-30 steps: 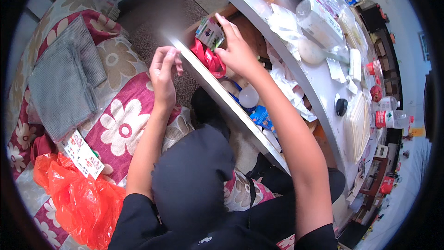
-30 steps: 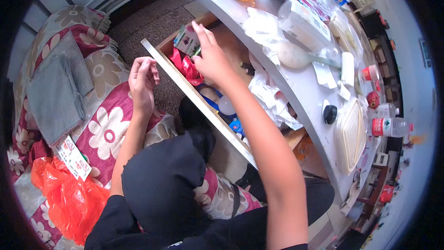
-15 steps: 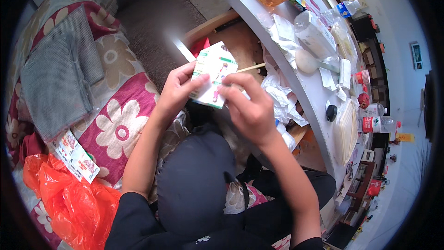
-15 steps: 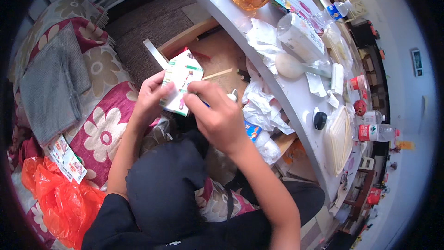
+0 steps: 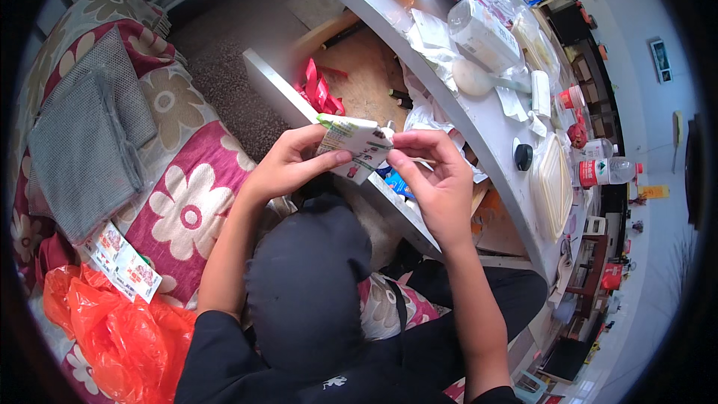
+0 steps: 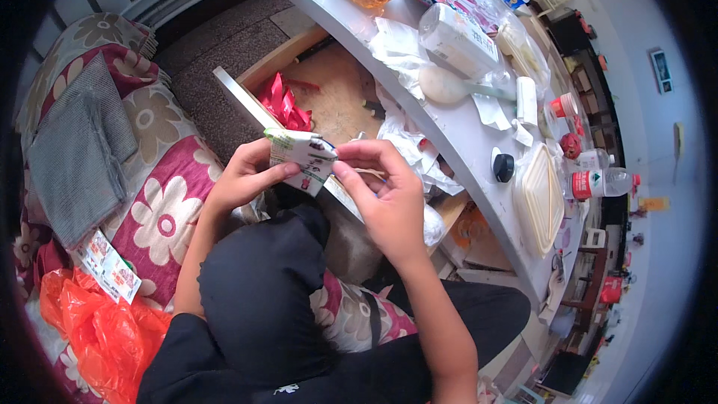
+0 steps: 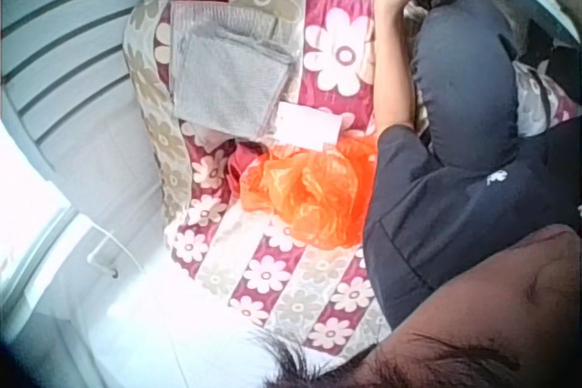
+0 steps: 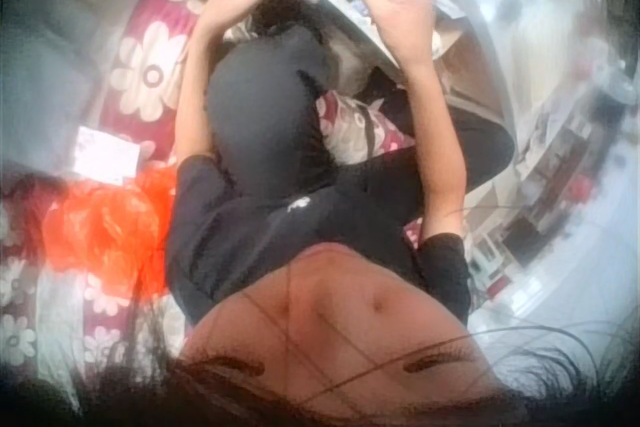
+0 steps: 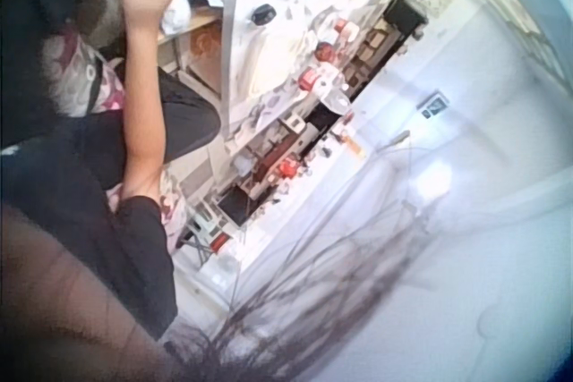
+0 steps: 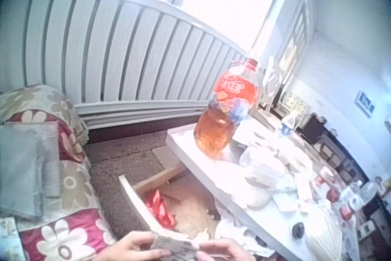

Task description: The person removes various items including a gray organizer, small packets, and a tube from a wooden drawer, then wipes the inside of the drawer with their hands and a small cloth before returning the organizer.

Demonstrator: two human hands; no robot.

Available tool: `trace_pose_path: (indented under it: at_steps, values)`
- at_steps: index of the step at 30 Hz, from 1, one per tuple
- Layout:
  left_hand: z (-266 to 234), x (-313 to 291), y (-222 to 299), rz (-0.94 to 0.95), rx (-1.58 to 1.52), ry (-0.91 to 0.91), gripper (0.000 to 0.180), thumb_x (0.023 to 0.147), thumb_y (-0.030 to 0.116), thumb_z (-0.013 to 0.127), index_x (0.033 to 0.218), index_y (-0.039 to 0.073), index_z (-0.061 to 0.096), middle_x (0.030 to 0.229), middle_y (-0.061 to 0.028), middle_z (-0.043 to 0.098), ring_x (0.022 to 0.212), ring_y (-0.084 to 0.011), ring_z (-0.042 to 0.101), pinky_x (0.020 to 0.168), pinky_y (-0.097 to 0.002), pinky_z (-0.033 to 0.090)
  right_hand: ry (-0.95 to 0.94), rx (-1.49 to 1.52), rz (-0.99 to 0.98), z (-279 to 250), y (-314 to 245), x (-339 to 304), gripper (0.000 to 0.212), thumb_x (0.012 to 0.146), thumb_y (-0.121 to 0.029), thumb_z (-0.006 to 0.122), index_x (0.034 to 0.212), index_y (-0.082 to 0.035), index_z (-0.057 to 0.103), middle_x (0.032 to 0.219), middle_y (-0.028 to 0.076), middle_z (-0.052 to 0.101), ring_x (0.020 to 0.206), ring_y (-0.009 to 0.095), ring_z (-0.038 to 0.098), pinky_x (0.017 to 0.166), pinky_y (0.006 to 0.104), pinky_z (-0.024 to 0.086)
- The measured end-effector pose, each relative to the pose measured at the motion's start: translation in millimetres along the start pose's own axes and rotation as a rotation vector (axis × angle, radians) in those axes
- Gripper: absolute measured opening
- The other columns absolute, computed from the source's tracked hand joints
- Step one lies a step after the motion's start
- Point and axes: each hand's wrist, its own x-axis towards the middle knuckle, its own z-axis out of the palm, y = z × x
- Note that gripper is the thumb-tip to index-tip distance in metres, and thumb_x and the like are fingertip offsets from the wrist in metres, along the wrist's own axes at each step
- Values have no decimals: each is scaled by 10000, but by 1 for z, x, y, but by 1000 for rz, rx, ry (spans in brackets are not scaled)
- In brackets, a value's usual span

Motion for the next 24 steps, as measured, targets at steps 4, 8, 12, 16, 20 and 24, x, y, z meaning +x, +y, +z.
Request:
trace_pose_path:
  at_steps: [4, 8, 12, 16, 20, 24]
  values:
    - [-3, 3, -4, 106, -2, -28, 255, 893, 12, 640, 1146, -11, 666, 1127, -60, 665, 1046, -150, 613, 929, -303, 477, -3, 27, -30, -8, 1, -4, 150, 899, 14, 646, 1049, 19, 642, 1005, 83, 669, 932, 127, 660, 841, 266, 550]
    - [-3, 8, -4, 296, 44, -81, 207, 851, -9, 611, 1031, -33, 709, 1146, -172, 641, 1139, -293, 597, 1011, -412, 447, 2, -157, -12, -12, -3, -7, 145, 891, 14, 655, 1034, 36, 654, 976, 74, 676, 874, 119, 668, 757, 255, 571]
    - [-7, 13, -10, 422, 57, -56, 230, 810, -39, 630, 1013, 6, 728, 1154, -165, 652, 1155, -315, 589, 1028, -440, 432, -13, -142, 33, -14, -4, -11, 140, 888, 17, 657, 1027, 40, 661, 949, 69, 681, 856, 110, 666, 748, 248, 567]
    - [-10, 14, -8, 580, 142, -70, 277, 728, -73, 676, 971, 39, 749, 1157, -159, 663, 1183, -339, 574, 1040, -451, 422, -2, -175, -29, -17, -1, -12, 127, 896, 13, 651, 1020, 37, 666, 949, 68, 683, 874, 112, 665, 761, 246, 560]
    - [-9, 14, -6, 602, 176, -9, 217, 635, -41, 761, 824, 66, 761, 1109, -138, 676, 1174, -346, 581, 1036, -468, 427, 45, -108, -45, -18, -1, -14, 120, 909, 16, 635, 1023, 45, 657, 979, 83, 681, 906, 130, 670, 784, 246, 549]
    - [-9, 14, -6, 610, 166, 3, 188, 611, -24, 782, 764, 79, 750, 1094, -143, 676, 1173, -345, 581, 1034, -468, 429, 53, -31, 3, -19, -2, -16, 111, 917, 25, 620, 1020, 59, 645, 1000, 101, 676, 918, 143, 671, 815, 254, 539]
